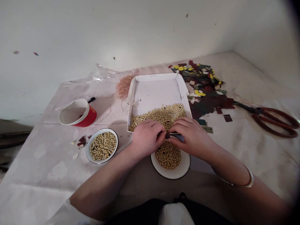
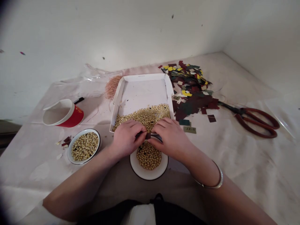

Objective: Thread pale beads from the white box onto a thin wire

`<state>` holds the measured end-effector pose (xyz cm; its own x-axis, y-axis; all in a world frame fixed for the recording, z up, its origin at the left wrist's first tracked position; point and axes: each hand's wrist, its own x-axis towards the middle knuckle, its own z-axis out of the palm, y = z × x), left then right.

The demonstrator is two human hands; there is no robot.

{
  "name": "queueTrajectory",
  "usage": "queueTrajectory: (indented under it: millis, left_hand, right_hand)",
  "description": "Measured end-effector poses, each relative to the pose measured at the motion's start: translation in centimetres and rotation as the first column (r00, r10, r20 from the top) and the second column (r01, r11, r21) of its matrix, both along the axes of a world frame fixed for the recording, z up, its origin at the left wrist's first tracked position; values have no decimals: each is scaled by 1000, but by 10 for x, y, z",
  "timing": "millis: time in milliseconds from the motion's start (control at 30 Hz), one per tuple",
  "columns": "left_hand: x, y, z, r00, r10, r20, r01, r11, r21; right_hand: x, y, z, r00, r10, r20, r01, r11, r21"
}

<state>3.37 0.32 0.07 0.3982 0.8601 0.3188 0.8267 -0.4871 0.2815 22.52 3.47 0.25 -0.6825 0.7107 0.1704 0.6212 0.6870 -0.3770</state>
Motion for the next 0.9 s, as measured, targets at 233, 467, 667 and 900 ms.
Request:
queueTrajectory:
  millis: [233, 467, 667, 900]
  left_hand:
    - [0, 0, 1, 1000, -6, 5, 6, 1000, 0]
    - [0, 0, 1, 1000, 0, 21, 0, 1000, -11]
    - [0, 0, 1, 1000, -2, 22, 2, 1000, -1]
    - [1, 0, 2, 999, -11, 34, 11, 1000, 2]
  right_hand:
    - [0, -1, 2, 1000, 3, -14, -4, 1000, -17]
    - [0, -1, 1, 1000, 5, 27, -5, 1000, -16]
    - [0, -1, 2, 1000, -9, -10, 8, 1000, -18]
    - [1, 0, 0, 997, -5, -78, 1, 999, -42]
